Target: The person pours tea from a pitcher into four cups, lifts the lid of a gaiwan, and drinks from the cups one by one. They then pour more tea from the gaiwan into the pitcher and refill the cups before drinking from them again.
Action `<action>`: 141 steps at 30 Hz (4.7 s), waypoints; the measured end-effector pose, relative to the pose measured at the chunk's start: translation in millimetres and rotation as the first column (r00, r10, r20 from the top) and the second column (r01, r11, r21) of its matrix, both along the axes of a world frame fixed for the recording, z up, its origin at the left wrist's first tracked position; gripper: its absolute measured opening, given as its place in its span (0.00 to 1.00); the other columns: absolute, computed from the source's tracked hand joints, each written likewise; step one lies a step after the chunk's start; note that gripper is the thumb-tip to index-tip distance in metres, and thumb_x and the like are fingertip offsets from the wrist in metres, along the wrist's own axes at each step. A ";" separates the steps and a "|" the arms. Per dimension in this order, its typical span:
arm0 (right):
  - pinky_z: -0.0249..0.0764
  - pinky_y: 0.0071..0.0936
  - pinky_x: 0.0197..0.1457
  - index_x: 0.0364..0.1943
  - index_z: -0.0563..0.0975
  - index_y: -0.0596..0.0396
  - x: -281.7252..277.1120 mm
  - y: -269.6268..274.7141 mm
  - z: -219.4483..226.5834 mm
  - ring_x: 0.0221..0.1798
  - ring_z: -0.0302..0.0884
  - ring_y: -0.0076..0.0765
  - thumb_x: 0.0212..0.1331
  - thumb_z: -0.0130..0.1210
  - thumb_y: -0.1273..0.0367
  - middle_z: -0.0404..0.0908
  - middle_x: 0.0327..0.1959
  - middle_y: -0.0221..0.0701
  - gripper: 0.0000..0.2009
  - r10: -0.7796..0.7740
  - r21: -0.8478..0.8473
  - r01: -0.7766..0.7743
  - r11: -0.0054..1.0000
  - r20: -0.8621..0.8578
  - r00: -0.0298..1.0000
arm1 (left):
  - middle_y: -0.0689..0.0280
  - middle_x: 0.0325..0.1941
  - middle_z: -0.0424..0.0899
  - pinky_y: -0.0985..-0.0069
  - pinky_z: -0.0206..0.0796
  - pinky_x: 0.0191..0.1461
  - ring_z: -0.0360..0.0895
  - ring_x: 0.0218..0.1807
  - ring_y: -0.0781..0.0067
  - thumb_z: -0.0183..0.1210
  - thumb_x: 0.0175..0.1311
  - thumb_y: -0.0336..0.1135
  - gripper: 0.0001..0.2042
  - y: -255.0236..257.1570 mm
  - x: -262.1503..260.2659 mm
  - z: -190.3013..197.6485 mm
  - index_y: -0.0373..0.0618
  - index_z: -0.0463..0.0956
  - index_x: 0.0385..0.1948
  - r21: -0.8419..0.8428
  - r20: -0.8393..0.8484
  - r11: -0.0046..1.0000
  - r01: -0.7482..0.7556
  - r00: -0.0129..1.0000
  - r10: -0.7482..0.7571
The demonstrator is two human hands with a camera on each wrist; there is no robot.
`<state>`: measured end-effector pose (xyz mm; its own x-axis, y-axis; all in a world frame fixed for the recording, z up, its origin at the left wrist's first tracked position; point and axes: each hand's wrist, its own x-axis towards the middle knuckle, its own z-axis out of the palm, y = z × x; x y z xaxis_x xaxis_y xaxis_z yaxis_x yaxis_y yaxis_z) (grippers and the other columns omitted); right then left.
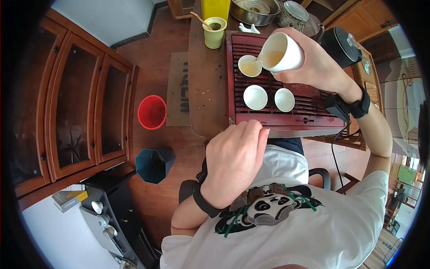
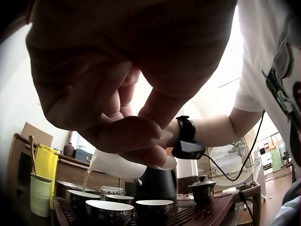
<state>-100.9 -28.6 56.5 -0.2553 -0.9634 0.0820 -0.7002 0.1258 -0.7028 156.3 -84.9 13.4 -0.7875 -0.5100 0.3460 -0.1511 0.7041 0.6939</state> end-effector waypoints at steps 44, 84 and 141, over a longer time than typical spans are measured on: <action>0.74 0.30 0.63 0.62 0.72 0.59 -27.7 45.8 -7.3 0.55 0.78 0.29 0.49 0.74 0.65 0.81 0.51 0.32 0.35 -0.109 0.122 0.105 0.987 0.033 0.993 | 0.60 0.25 0.80 0.63 0.69 0.29 0.79 0.26 0.56 0.61 0.66 0.26 0.02 1.7 0.3 -1.2 0.43 0.76 0.35 0.021 0.015 1.000 0.012 1.000 -0.012; 0.69 0.29 0.68 0.67 0.68 0.60 -35.7 53.1 -15.2 0.62 0.75 0.29 0.55 0.72 0.63 0.79 0.59 0.34 0.37 -0.127 0.163 0.108 0.981 0.110 0.986 | 0.64 0.24 0.74 0.63 0.70 0.28 0.78 0.26 0.59 0.63 0.64 0.30 0.08 6.9 -1.6 -9.1 0.44 0.70 0.31 -0.031 -0.032 0.999 0.004 0.999 -0.005; 0.65 0.33 0.72 0.68 0.69 0.62 37.4 31.9 14.9 0.64 0.73 0.32 0.44 0.72 0.69 0.77 0.62 0.35 0.41 0.047 0.210 -0.059 0.976 0.060 0.997 | 0.64 0.23 0.75 0.65 0.70 0.26 0.78 0.25 0.61 0.67 0.60 0.33 0.12 7.0 2.5 -8.6 0.44 0.70 0.29 -0.028 -0.018 0.997 0.065 0.998 -0.066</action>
